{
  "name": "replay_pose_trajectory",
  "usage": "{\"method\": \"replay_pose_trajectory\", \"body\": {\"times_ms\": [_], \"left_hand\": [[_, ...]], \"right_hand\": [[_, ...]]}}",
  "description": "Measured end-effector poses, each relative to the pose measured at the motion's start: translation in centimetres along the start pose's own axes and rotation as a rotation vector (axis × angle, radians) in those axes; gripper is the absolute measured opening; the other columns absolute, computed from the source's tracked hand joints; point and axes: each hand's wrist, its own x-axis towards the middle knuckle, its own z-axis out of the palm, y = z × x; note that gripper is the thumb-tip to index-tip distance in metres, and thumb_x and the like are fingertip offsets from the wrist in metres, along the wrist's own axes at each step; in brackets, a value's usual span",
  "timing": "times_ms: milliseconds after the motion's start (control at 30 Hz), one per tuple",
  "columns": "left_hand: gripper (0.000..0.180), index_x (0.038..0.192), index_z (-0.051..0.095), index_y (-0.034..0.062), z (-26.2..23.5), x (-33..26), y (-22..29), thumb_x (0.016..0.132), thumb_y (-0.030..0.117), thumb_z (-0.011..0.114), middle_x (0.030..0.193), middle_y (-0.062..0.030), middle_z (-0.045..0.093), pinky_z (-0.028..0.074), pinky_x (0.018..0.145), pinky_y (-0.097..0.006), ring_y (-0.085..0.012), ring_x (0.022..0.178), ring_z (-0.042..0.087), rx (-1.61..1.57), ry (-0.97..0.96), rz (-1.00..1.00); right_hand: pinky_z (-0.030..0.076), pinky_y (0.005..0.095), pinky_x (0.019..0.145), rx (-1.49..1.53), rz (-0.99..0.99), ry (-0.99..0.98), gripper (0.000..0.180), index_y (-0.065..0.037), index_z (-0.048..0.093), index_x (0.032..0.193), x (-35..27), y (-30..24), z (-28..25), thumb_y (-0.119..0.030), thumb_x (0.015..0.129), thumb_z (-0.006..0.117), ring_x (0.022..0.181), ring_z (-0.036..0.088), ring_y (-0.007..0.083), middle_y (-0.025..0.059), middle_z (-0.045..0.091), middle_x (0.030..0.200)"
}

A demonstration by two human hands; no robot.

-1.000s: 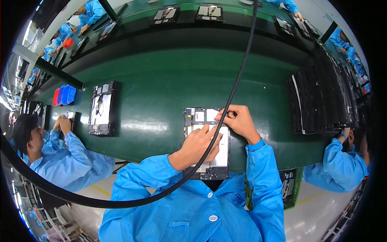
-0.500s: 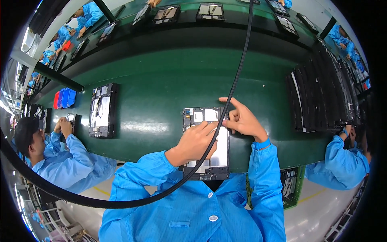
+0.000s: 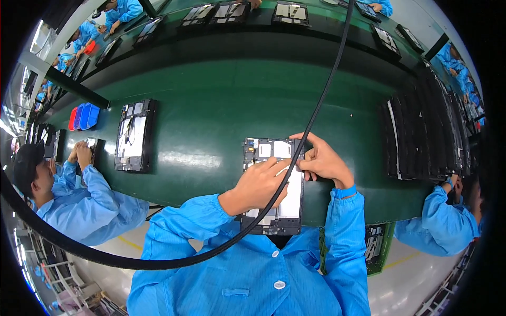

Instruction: The person assembles internal components of a tablet device by hand, connecting a ribbon cable, a battery, and a circuit board.

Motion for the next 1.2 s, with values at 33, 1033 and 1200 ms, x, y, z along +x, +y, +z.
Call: {"method": "replay_pose_trajectory", "body": {"times_ms": [33, 1033, 1200], "left_hand": [[0.020, 0.096, 0.074, -0.0049, 0.0, 0.0, 0.0, 0.081, 0.009, 0.077, 0.128, -0.0142, 0.073, 0.061, 0.068, -0.041, -0.0288, 0.088, 0.070, 0.000, 0.002, 0.002], [0.030, 0.106, 0.080, 0.0077, -5.6, -10.6, -4.4, 0.079, 0.020, 0.079, 0.106, -0.0063, 0.073, 0.047, 0.069, -0.041, -0.0253, 0.084, 0.062, -0.039, 0.100, 0.253], [0.030, 0.106, 0.081, 0.0073, -5.7, -10.7, -4.5, 0.079, 0.020, 0.079, 0.104, -0.0065, 0.074, 0.047, 0.069, -0.041, -0.0254, 0.082, 0.062, -0.090, 0.114, 0.270]], "right_hand": [[0.048, 0.0282, 0.046, -0.003, 0.002, -0.005, 0.067, -0.002, 0.052, 0.150, 0.0, 0.0, 0.0, 0.001, 0.086, 0.072, 0.054, 0.068, 0.0135, 0.0054, 0.065, 0.063], [0.045, 0.0485, 0.101, -0.867, -0.807, 0.010, 0.016, -0.011, 0.073, 0.093, -0.4, -1.2, 10.8, -0.008, 0.079, 0.079, 0.114, 0.058, 0.0359, 0.0104, 0.061, 0.108], [0.046, 0.0498, 0.100, -0.941, -0.819, -0.074, 0.016, -0.009, 0.070, 0.096, -0.1, -0.7, 11.5, -0.005, 0.083, 0.076, 0.111, 0.057, 0.0345, 0.0103, 0.060, 0.107]]}}
